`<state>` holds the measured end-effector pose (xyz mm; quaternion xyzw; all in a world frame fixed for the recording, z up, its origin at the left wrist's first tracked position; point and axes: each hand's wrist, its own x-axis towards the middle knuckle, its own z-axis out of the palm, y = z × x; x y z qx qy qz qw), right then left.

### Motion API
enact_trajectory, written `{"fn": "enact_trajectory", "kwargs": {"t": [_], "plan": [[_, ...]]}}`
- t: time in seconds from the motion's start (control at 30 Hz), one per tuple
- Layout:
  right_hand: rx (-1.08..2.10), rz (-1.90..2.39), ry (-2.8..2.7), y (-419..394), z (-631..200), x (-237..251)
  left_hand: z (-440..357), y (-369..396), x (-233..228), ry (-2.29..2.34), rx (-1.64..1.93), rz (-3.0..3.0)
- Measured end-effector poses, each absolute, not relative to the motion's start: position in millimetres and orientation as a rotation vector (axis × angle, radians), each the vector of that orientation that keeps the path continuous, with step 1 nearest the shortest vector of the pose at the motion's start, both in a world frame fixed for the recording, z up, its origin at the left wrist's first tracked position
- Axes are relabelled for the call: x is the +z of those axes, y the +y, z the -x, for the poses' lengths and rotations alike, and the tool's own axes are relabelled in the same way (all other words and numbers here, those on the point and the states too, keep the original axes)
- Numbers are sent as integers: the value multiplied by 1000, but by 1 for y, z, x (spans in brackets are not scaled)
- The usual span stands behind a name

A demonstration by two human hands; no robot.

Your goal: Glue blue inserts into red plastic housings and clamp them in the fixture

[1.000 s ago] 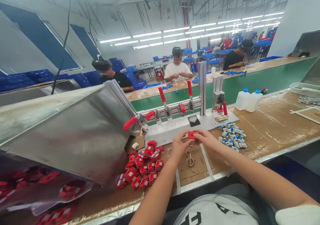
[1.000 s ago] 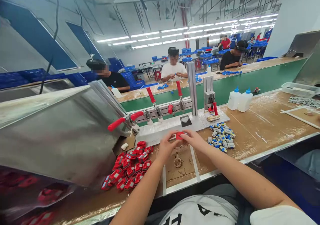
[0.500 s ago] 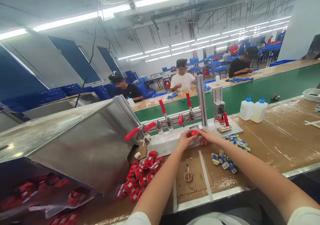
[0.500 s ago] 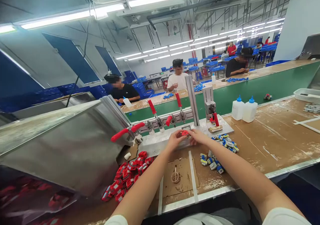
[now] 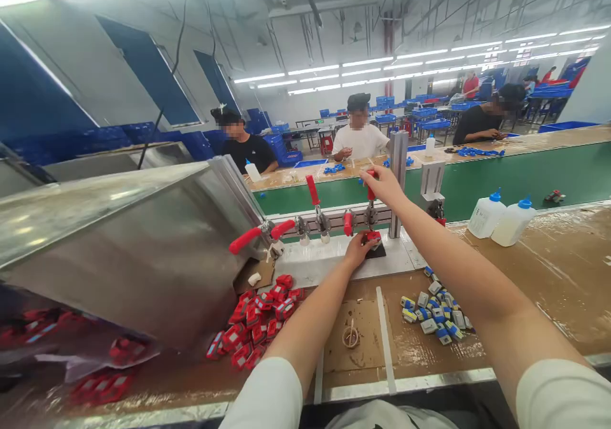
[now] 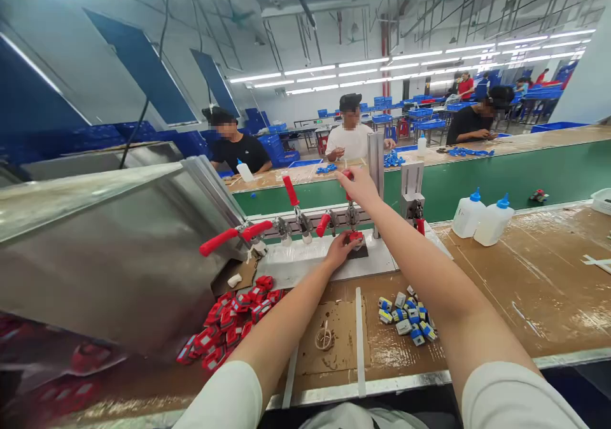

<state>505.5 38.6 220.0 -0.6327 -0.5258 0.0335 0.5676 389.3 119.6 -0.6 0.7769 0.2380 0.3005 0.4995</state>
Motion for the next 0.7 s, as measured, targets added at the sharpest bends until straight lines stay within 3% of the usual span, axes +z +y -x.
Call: {"fn": "enact_trajectory", "kwargs": {"t": [0.2,0.4,0.7], "plan": [[-138,1567,-1321,-24,-471,170,-386,117,-4,536,789,-1871],[-11,1368,-1602,-56,-460,124,-386,120,-6,522,797,-1894],[3,1413,-1709,-55,-475,92,-386,121,-4,532,833,-1920]]}}
